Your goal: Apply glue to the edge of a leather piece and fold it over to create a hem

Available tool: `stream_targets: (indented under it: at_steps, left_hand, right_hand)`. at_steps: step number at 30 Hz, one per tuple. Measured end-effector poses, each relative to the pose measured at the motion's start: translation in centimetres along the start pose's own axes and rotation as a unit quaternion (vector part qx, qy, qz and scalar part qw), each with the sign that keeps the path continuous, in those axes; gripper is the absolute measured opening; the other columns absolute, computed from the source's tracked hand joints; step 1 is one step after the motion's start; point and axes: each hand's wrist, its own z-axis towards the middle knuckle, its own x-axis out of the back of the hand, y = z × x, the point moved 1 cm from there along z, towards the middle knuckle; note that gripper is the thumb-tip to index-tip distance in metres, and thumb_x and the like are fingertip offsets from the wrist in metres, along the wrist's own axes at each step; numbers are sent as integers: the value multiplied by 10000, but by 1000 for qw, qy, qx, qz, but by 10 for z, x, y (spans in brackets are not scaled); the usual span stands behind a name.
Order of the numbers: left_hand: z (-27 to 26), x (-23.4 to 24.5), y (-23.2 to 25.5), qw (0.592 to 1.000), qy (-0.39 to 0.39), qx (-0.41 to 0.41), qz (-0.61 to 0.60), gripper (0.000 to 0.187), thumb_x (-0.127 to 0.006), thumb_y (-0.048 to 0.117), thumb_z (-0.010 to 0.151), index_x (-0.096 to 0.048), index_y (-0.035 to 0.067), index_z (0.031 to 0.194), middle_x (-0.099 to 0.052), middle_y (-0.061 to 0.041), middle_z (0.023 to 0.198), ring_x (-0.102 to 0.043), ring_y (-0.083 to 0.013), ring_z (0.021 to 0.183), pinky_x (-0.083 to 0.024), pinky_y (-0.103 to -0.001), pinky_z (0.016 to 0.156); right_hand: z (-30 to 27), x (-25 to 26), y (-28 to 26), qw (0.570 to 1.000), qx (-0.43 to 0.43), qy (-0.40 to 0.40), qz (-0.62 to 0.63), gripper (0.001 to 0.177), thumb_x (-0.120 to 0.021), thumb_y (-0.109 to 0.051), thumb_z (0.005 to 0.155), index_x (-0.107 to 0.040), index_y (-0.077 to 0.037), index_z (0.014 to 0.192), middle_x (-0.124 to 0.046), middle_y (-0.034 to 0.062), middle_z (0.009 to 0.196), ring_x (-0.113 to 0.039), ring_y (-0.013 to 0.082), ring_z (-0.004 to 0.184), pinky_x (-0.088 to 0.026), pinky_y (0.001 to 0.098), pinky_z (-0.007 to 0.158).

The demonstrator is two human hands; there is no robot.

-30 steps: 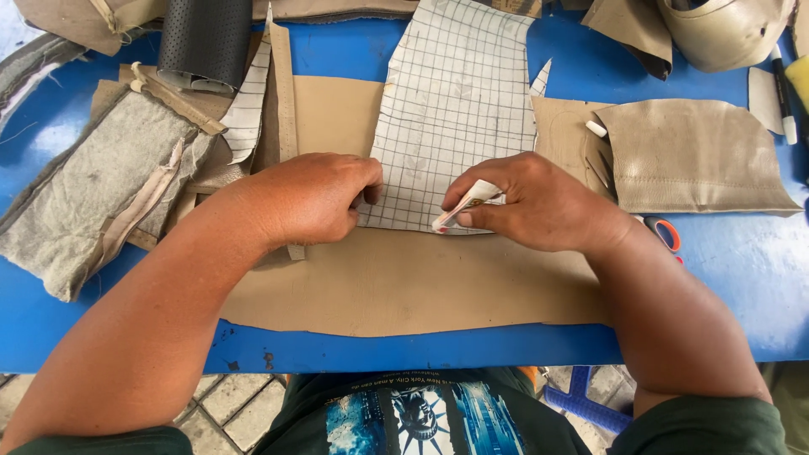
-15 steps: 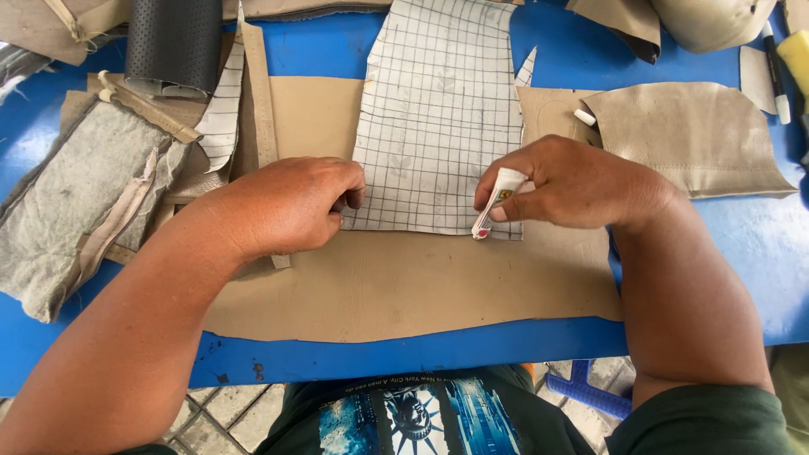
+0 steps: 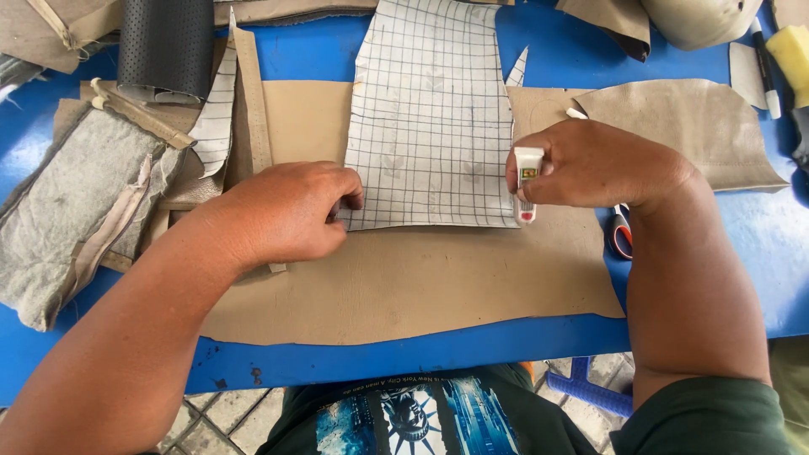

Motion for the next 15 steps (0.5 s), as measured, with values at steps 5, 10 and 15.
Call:
stream_targets:
  at_steps: [5, 10, 15]
  left_hand:
    - [-4, -6, 12, 999, 2, -6, 54, 563, -786, 500, 825, -616, 201, 1270, -578, -34, 1260, -548, -273, 1202, -531, -483, 943]
    - [7, -28, 0, 976, 136, -148, 80, 327, -773, 301, 861, -716, 132, 1134, -602, -59, 1067, -569, -316, 1078, -555, -482, 831]
    - [17, -28, -5, 965, 219, -125, 73, 160, -512, 201, 1052, -612, 82, 1088, -629, -102, 896, -717, -324, 907, -575, -447, 817]
  right_hand:
    - [14, -21, 11, 940, 313, 72, 120, 201, -554, -84, 843, -677, -125, 997, -713, 15, 887, -689, 134, 783, -572, 296, 677]
    - [5, -27, -18, 977, 214, 2, -12, 304, -819, -413, 778, -724, -246, 1014, -711, -59, 979, -600, 144, 826, -450, 333, 749]
    - [15, -22, -13, 981, 167, 74, 68, 192, -749, -151, 909, -754, -107, 1096, -810, 148, 957, -783, 380, 906, -570, 491, 939]
